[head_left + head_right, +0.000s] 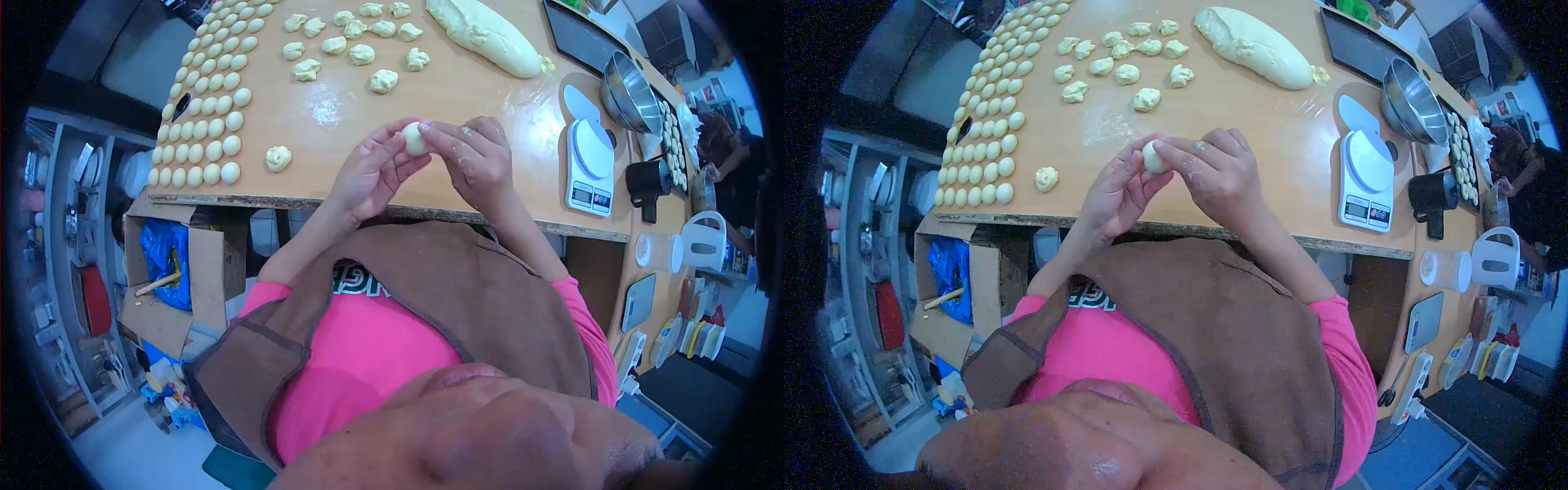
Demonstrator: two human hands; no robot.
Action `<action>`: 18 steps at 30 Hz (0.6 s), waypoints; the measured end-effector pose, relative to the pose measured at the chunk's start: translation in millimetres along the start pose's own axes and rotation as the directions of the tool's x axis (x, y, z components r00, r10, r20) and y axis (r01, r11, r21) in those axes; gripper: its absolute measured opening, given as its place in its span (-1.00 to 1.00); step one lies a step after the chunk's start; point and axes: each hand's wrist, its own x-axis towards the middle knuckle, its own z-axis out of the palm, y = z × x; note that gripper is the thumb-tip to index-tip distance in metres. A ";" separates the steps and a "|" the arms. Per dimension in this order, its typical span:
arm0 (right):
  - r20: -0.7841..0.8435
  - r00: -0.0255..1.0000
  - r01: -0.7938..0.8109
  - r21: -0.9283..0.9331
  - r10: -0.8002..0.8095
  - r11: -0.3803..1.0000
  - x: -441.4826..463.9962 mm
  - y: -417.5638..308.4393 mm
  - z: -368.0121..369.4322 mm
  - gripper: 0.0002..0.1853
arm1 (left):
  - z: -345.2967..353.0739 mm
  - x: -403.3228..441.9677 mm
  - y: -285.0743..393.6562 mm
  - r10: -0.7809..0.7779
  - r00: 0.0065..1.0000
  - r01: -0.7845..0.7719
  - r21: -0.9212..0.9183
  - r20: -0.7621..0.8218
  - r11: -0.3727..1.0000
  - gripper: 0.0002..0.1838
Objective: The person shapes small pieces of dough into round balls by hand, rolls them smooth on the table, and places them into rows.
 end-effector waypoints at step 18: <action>-0.051 0.945 -0.296 0.277 0.322 0.914 -12.6 36.6 21.3 -0.81 | -57.0 -1.1 64.8 0.393 0.905 -0.198 0.658 -0.161 0.726 -0.56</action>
